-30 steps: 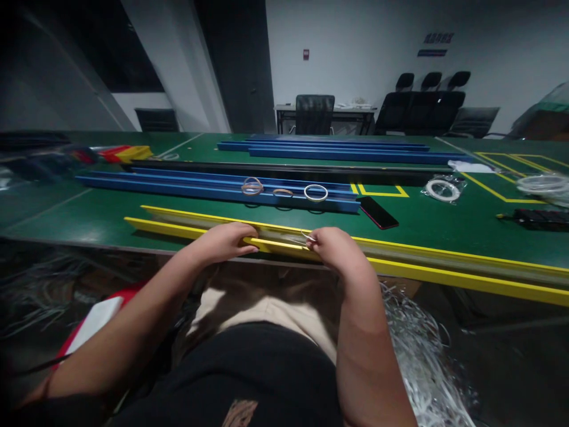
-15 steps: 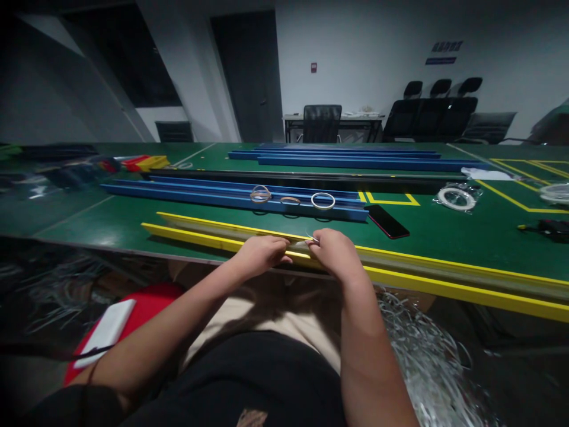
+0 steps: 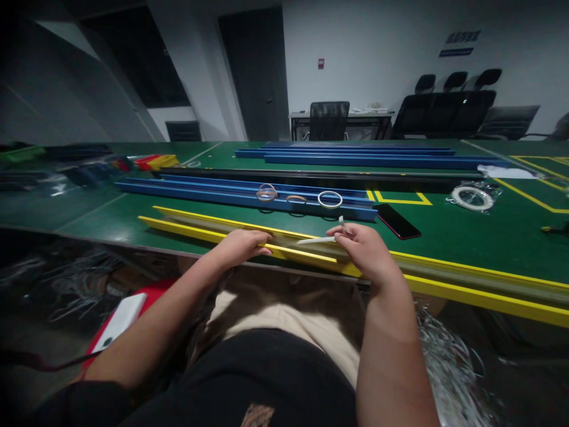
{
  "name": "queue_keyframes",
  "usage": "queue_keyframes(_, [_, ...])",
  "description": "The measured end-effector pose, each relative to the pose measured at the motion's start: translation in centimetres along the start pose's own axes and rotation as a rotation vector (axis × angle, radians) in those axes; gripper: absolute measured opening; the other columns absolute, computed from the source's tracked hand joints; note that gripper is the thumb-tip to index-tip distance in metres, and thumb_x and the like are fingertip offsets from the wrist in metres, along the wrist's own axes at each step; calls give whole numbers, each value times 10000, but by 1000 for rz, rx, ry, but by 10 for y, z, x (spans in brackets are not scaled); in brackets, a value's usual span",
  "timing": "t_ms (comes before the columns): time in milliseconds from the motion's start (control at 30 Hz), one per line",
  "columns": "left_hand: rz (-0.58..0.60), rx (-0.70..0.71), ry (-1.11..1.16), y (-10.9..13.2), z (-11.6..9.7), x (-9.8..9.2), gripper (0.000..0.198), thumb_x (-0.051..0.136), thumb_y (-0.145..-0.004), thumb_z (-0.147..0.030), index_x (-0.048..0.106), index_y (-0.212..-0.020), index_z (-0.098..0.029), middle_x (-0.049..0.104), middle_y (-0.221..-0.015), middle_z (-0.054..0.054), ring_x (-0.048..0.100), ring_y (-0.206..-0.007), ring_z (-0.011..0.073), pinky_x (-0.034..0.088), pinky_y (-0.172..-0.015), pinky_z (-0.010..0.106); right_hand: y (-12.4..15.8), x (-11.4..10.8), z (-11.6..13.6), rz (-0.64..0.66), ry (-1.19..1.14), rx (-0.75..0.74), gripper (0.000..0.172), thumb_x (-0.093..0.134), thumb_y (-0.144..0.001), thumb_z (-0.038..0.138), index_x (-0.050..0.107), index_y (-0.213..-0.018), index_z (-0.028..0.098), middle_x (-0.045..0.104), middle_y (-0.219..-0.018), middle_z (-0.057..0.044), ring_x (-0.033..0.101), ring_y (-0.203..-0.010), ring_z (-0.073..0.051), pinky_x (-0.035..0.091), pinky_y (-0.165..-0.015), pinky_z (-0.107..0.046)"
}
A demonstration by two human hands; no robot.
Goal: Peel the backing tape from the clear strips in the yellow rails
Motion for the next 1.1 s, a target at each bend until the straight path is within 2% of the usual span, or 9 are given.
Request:
queue_keyframes(167, [44, -107, 68, 34, 72, -4, 467, 569, -921, -564, 664, -1274, -274, 722, -1255, 61, 672, -1140, 216, 493, -935, 276, 5, -7, -6, -127, -485, 64, 283, 725, -788, 478, 617, -769, 218, 751, -919, -97, 717, -947, -278, 566, -839, -411])
queue_keyframes(300, [67, -186, 113, 46, 93, -11, 470, 575, -900, -572, 686, -1254, -284, 719, -1262, 39, 666, -1130, 209, 490, -927, 266, 1, 0, -1, -165, -642, 47, 400, 726, -792, 508, 430, -725, 247, 646, -686, -4, 730, -816, -247, 583, -801, -413])
queue_keyframes(367, [76, -208, 128, 46, 89, -15, 458, 565, -898, -565, 693, -1240, -289, 735, -1216, 28, 674, -1084, 201, 493, -894, 254, -2, 8, 5, -189, -526, 47, 393, 662, -838, 537, 411, -744, 249, 580, -625, 27, 674, -657, -192, 566, -722, -367])
queue_keyframes(433, [65, -224, 125, 43, 82, -19, 448, 559, -896, -562, 706, -1208, -276, 749, -1154, 35, 682, -1030, 201, 494, -860, 255, -6, 16, 14, -210, -247, 22, 353, 618, -867, 524, 426, -757, 249, 538, -607, 33, 576, -562, -153, 500, -629, -308])
queue_keyframes(533, [39, -203, 101, 37, 63, -23, 430, 557, -897, -575, 716, -1132, -253, 753, -1076, 52, 681, -980, 208, 489, -829, 267, -10, 37, 33, -160, 171, -97, 292, 623, -861, 449, 429, -774, 249, 535, -647, 21, 491, -567, -141, 373, -571, -273])
queue_keyframes(633, [27, -150, 59, 27, 39, -20, 401, 557, -903, -584, 702, -1053, -242, 743, -1017, 55, 675, -946, 210, 475, -789, 273, -10, 55, 35, -71, 383, -148, 257, 609, -879, 421, 423, -821, 254, 555, -679, 13, 474, -582, -149, 305, -560, -273])
queue_keyframes(767, [1, -105, -23, 12, 9, -15, 378, 579, -897, -591, 678, -970, -234, 732, -973, 63, 672, -901, 214, 451, -723, 284, -8, 61, 26, -6, 524, -84, 224, 628, -885, 403, 489, -959, 245, 647, -786, -27, 539, -622, -168, 293, -562, -276])
queue_keyframes(933, [-21, -108, -91, -1, -11, -14, 391, 563, -903, -618, 654, -898, -237, 735, -914, 45, 681, -848, 208, 419, -664, 289, -2, 66, 36, 83, 621, -65, 410, 630, -889, 359, 529, -1276, 274, 732, -940, -58, 648, -801, -213, 319, -621, -277])
queue_keyframes(1100, [-8, -99, -143, -8, -19, -7, 437, 575, -878, -662, 639, -909, -231, 746, -891, 46, 693, -805, 224, 401, -630, 299, 1, 68, 37, 180, 666, -49, 176, 549, -940, 377, 693, -1003, 298, 742, -926, -33, 645, -818, -188, 310, -628, -274])
Point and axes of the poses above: each hand's wrist, its own y-axis away from the middle knuckle, its own x-axis out of the palm, z = x × y, the point moved 10 cm from there along -y, towards the middle knuckle
